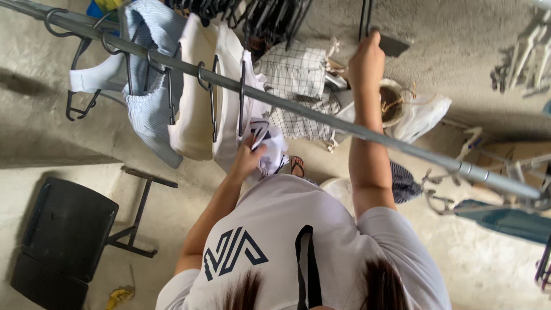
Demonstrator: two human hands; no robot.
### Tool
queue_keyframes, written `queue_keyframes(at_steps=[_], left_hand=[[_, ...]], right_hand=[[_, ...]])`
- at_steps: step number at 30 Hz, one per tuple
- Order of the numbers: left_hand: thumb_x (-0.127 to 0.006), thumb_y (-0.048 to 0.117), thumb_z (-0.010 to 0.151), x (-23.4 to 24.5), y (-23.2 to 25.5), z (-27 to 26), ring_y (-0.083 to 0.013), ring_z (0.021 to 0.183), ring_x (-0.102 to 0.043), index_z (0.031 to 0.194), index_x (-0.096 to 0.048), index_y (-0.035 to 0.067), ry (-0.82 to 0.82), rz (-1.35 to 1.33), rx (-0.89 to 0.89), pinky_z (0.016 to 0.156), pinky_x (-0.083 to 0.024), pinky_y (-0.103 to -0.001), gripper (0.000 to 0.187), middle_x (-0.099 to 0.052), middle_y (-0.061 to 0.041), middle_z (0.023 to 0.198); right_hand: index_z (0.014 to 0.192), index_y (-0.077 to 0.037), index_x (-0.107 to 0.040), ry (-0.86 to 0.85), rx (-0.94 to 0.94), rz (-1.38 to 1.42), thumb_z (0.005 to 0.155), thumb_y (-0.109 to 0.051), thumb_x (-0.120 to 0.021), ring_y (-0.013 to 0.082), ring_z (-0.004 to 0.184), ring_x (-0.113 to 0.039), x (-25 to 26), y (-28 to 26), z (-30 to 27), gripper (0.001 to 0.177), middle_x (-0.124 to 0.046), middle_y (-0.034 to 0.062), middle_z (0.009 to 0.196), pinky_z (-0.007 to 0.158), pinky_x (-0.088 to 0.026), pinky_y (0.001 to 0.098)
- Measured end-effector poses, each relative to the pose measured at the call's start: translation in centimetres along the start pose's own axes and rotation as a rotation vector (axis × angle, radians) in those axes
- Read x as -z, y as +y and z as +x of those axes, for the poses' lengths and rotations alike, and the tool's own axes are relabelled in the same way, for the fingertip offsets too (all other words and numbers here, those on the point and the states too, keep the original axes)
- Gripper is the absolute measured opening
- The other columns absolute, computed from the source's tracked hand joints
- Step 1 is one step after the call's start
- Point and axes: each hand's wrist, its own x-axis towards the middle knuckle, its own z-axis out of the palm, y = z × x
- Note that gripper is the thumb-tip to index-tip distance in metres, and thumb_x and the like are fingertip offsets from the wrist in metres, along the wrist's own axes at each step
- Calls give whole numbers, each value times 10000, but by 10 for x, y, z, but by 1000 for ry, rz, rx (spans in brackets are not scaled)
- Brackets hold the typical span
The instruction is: The person takes clothing from a bucket and hangs them on a rack using hangers and a multi-clip hanger.
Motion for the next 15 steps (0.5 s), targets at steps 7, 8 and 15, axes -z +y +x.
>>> queue_keyframes(at_steps=[7,8,15], left_hand=[[-656,169,1004,32,51,2,-180,1129,-614,1547,-377,37,-181,36,-269,986,-496,-307,624,-663,-109,1266],[-656,169,1004,33,59,2,-180,1129,-614,1547,-378,37,-209,38,-267,986,-496,-307,624,-663,-109,1266],[-648,150,1079,4,108,-27,-269,1113,-570,1615,-186,24,-612,253,-531,974,-481,-344,718,-643,-207,1224]], right_hand=[[1114,11,-603,-486,-180,-69,1048,-208,-557,507,848,-602,215,-20,-277,233,-651,304,935,669,-469,511],[1072,-3,-607,-609,-299,-80,1038,-178,-569,471,778,-621,250,-39,-313,183,-670,267,883,657,-475,496],[1029,-39,-604,-543,-330,-34,961,-166,-604,434,695,-654,328,-151,-453,144,-670,217,770,589,-492,486]])
